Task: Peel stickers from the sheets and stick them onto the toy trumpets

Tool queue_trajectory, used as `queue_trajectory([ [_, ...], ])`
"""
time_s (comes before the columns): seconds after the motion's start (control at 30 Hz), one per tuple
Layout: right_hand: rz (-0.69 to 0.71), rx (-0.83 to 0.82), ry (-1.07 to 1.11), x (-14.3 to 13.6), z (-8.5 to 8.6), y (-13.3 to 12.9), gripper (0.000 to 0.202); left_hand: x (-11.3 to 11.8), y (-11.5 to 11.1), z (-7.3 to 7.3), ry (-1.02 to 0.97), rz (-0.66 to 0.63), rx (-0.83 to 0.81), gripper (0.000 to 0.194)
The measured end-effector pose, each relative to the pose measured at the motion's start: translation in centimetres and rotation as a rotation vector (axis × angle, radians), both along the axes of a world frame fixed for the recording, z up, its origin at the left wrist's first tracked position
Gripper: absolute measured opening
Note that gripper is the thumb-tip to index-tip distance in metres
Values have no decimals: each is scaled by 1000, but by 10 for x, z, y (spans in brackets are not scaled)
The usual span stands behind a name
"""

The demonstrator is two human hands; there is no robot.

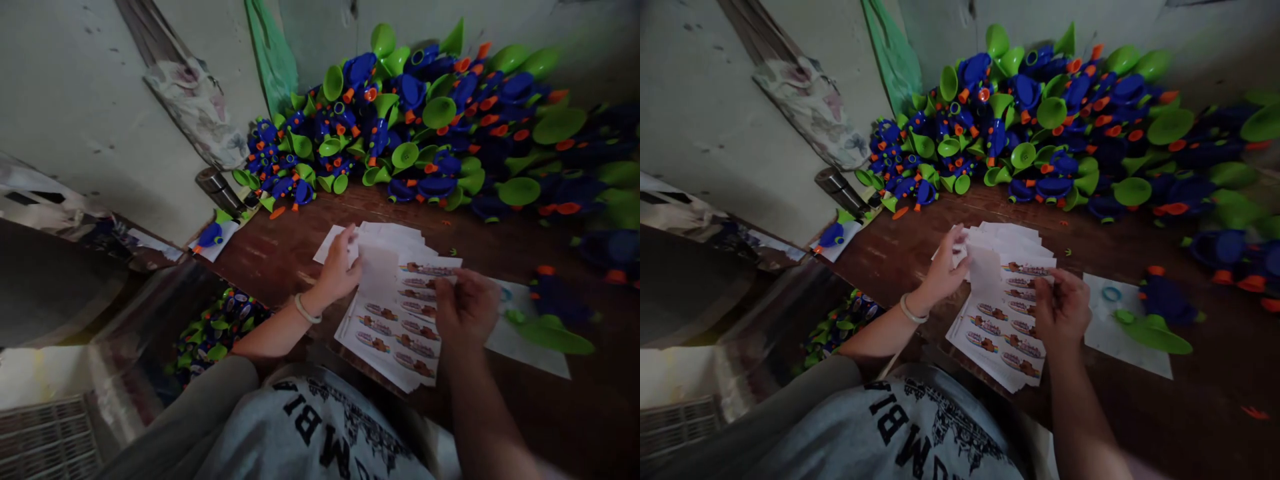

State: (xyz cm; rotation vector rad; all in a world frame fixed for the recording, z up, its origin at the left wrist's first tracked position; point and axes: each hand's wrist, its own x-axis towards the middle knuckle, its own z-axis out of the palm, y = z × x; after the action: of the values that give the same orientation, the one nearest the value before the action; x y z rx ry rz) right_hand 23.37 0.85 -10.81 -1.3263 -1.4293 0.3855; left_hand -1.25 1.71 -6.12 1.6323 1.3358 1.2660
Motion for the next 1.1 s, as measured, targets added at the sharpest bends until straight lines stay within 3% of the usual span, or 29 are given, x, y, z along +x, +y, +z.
queue_trajectory([
  [0.07,-4,8,-22,-7,1,-7,47,2,-2,24,182,24,196,63],
  [0.1,10,11,-20,-10,2,-11,45,5,-3,35,253,-25,253,57],
  [0.2,87,43,-56,-19,8,-20,39,18,-4,62,327,-273,216,45],
  [0.27,101,75,-61,-22,12,-23,36,26,-3,70,329,-377,164,42],
  [0.4,112,114,-30,-21,18,-22,35,35,2,74,326,-452,143,44],
  [0.8,166,109,90,-19,30,-24,14,46,1,85,416,-459,109,41],
  [0.9,172,258,31,-16,34,-21,8,47,2,87,406,-467,77,41],
  [1.1,1,543,-185,-13,38,-21,29,50,0,97,336,-466,-12,42],
])
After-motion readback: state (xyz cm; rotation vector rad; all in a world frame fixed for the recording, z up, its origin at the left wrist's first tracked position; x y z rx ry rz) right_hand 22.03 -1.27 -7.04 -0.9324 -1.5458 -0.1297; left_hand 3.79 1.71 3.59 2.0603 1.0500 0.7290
